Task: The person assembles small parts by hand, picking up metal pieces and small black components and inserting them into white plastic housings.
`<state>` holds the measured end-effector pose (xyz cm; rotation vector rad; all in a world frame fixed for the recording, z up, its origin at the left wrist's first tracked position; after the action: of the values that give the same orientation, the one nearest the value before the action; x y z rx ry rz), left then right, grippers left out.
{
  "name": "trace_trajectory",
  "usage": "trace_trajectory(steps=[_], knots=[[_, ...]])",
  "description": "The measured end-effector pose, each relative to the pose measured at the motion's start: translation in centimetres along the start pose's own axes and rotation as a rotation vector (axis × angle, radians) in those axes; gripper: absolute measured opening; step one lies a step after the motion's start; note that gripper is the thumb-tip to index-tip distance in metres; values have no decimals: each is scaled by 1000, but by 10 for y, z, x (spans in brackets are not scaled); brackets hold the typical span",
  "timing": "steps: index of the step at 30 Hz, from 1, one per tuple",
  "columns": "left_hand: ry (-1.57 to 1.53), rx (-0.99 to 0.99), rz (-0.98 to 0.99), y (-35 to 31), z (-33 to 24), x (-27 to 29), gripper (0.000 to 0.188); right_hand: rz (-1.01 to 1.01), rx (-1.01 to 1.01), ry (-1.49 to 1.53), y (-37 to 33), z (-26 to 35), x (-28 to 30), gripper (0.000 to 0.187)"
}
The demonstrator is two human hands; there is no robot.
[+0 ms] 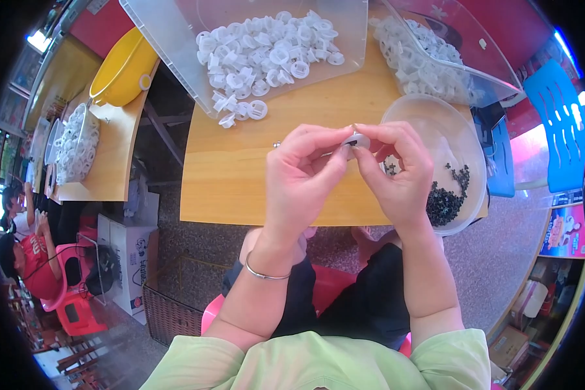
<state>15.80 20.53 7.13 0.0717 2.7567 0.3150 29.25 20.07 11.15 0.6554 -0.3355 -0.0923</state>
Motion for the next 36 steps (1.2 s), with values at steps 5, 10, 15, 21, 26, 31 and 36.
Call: trace_trajectory(steps=[5,10,15,21,26,31,36], knots=[[140,-89,-9,-1,-8,-3,17,-33,-19,25,-2,-3,2,25],[115,-126,-19,-2,-11,-5,13,-45,-53,56,-4,-4,1,23],[154,-167,-14,-3,-14,-7,12,-86,-2,24,-4,0,3,22],[175,-202,0,-4,-16,-8,12,-62,37,-28,-7,6,3,25],[144,-198,10,-2,-14,-7,12,-75,58,-80,-7,8,3,23],[143,-198,17,-1,-15,-7,11,-83,68,-95,-8,9,4,24],[123,-210,25,-1,-16,-7,11,-86,104,-108,-7,10,4,24]])
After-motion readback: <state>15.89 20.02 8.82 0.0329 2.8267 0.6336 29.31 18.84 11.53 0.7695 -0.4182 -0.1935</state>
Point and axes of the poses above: each hand's wrist, its own y-axis towards the middle knuckle, its own x-axis out of the back of the hand, z = x × y, the point moved 9 cm from there along y, towards the middle knuckle, and after that the axes turned 1 degree about y, right-handed, at the moved point
